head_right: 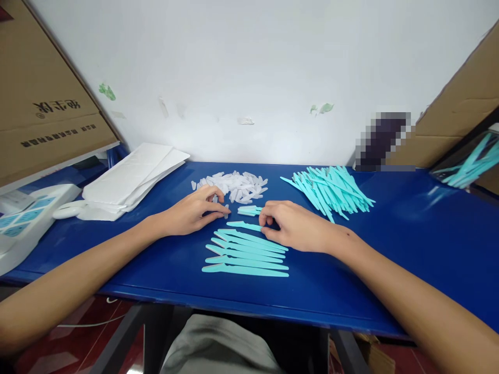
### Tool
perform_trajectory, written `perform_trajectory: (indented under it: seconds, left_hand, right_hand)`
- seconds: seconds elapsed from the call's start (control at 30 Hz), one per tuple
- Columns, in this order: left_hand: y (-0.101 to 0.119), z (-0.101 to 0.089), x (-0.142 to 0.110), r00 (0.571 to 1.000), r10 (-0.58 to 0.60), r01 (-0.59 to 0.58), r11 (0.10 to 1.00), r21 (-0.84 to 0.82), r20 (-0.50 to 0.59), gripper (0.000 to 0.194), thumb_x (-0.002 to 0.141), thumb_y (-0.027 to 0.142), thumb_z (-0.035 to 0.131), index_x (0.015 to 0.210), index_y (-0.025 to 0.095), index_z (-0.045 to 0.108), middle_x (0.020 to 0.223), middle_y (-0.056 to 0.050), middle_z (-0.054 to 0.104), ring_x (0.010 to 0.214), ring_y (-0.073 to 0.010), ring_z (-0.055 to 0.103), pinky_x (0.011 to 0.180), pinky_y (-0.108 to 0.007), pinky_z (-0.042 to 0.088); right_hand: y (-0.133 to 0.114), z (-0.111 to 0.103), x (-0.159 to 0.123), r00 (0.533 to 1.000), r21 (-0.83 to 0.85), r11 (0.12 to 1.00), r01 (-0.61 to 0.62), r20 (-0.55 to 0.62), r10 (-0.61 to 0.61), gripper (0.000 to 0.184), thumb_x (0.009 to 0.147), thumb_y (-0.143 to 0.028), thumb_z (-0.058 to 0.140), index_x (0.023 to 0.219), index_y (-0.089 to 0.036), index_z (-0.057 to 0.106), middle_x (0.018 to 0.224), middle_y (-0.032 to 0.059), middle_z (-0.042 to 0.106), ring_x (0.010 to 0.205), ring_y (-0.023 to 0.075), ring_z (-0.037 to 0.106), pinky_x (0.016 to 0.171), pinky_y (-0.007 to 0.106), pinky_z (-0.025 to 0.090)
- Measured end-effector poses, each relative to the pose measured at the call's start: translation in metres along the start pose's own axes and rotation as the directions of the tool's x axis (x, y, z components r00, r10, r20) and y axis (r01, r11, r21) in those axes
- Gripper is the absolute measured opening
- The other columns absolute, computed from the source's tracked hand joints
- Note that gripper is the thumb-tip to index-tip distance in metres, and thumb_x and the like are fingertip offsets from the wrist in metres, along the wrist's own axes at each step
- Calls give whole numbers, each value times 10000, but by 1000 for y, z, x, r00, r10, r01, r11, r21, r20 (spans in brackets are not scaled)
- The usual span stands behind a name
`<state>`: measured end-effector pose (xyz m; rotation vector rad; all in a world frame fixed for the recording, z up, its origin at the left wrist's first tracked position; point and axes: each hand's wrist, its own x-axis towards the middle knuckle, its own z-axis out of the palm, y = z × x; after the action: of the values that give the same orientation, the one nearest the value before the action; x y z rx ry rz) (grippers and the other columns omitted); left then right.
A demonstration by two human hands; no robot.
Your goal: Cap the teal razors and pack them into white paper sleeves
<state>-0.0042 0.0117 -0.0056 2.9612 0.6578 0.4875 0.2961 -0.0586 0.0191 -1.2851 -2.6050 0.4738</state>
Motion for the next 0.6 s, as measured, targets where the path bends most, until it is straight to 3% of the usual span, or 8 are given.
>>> perform_trajectory:
  seconds: [0.33, 0.5, 0.6]
  left_hand:
    - [2, -4, 1, 998, -15, 19, 997, -77, 57, 242, 1082, 326, 537, 1100, 173, 724, 1121, -94, 660, 1013, -243, 524, 891, -356, 436]
    - [5, -6, 4, 987, -109, 121, 987, -105, 114, 276, 1074, 324, 550, 1215, 186, 742, 1067, -96, 684, 1023, -255, 537, 907, -372, 434]
    - [6, -7, 4, 975, -185, 204, 966, -162, 124, 224, 1054, 306, 582, 1135, 206, 765, 1072, -83, 692, 1069, -257, 545, 934, -373, 440]
  right_hand:
    - [1, 1, -2, 995, -45, 999, 11, -102, -16, 133, 989, -275, 532, 929, -214, 633, 894, 53, 705, 746, 199, 625, 659, 324, 437]
    - [6, 2, 0, 980, -78, 993, 86, -176, -98, 309, 1046, -302, 432, 1158, -187, 697, 1019, 107, 719, 882, 245, 679, 765, 367, 488]
    - [7, 3, 1, 963, -88, 994, 58, -256, -79, 286, 1010, -260, 461, 1096, -180, 721, 978, 96, 726, 833, 236, 673, 773, 374, 479]
